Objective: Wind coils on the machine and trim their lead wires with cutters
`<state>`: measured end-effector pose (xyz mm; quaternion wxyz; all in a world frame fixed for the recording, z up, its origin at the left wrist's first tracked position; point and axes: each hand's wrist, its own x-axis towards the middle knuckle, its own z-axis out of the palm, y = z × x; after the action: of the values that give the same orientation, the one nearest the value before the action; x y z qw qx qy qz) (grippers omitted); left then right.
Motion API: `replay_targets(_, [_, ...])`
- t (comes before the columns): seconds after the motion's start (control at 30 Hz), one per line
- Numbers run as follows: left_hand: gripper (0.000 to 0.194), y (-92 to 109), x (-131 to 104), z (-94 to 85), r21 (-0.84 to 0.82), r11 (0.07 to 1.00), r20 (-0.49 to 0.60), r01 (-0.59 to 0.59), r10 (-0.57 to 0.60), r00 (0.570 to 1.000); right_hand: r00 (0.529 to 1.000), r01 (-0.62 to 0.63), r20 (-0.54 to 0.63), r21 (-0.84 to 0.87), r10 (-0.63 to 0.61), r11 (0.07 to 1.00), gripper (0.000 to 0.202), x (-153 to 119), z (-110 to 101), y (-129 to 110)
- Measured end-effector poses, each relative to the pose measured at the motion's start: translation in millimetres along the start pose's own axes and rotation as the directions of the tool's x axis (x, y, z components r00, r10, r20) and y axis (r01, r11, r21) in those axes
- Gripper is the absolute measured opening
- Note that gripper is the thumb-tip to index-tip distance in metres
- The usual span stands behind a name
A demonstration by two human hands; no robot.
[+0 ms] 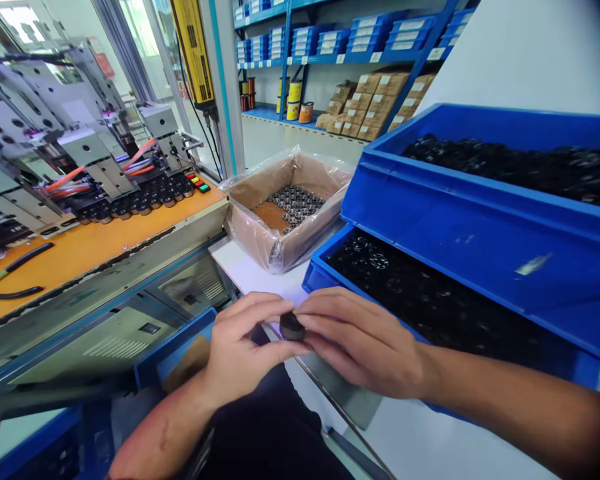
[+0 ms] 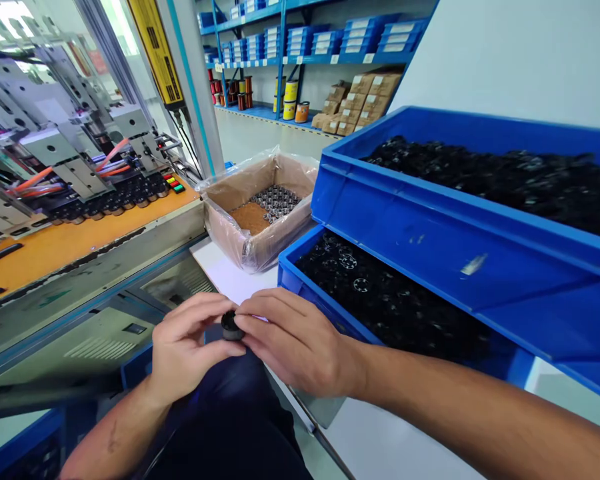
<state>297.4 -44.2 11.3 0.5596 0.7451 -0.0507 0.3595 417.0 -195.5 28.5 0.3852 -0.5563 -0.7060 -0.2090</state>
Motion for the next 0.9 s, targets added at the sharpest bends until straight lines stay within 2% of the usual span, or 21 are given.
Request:
replay_targets(0.07, [0.037,2,4,-8.1,0.188,0.962,0.085,-0.197,0.184,0.979,0.999,-0.045,0.016,0.050,0.045,0.998,0.022,1,-1,-3])
replay_targets(0.1, [0.033,4,5,-10.8,0.238,0.937,0.109,-0.255,0.235,0.966,0.998,-0.056,0.028,0.070,0.054,0.996,0.023,1,-1,-5])
replay_targets(0.17, [0.031,6,4,-12.7,0.279,0.917,0.104,-0.284,0.265,0.959,0.996,-0.076,0.051,0.094,0.072,0.993,0.025,1,-1,-6])
replay_targets(0.23, [0.031,5,2,-10.5,0.258,0.937,0.080,-0.234,0.221,0.972,0.995,-0.088,0.047,0.088,0.084,0.992,0.025,-1,0,-5])
replay_targets(0.3, [0.030,3,-3,-5.6,0.169,0.978,0.051,-0.121,0.114,0.992,0.997,-0.077,0.017,0.062,0.076,0.995,0.024,-3,2,-4])
replay_targets(0.37, [0.028,-2,-7,0.8,-0.008,0.998,0.016,0.057,-0.057,0.998,0.998,-0.062,-0.018,0.031,0.063,0.998,0.026,-4,4,-2])
replay_targets(0.4, [0.027,-4,-10,4.2,-0.139,0.979,0.011,0.152,-0.151,0.988,0.997,-0.068,-0.029,0.014,0.068,0.998,0.027,-3,4,-1])
replay_targets(0.43, [0.028,-7,-12,7.3,-0.283,0.929,0.027,0.238,-0.241,0.970,0.996,-0.079,-0.033,0.000,0.079,0.997,0.028,-3,5,0])
replay_targets(0.5, [0.029,-12,-15,12.1,-0.523,0.763,0.111,0.379,-0.381,0.918,0.994,-0.109,-0.032,-0.011,0.108,0.994,0.026,-1,5,2])
replay_targets(0.57, [0.030,-15,-17,13.6,-0.616,0.632,0.189,0.470,-0.460,0.867,0.992,-0.121,-0.025,0.003,0.121,0.993,0.022,0,4,2])
replay_targets(0.63, [0.036,-16,-16,12.1,-0.586,0.650,0.196,0.484,-0.465,0.863,0.994,-0.106,-0.018,0.012,0.106,0.994,0.019,1,4,2])
replay_targets(0.73, [0.038,-16,-12,8.6,-0.488,0.777,0.148,0.397,-0.375,0.915,0.996,-0.093,-0.020,-0.007,0.093,0.996,0.020,1,4,2])
replay_targets(0.9, [0.031,-21,-12,7.5,-0.510,0.784,0.191,0.355,-0.299,0.935,0.993,-0.116,-0.029,0.028,0.117,0.993,0.023,1,4,4])
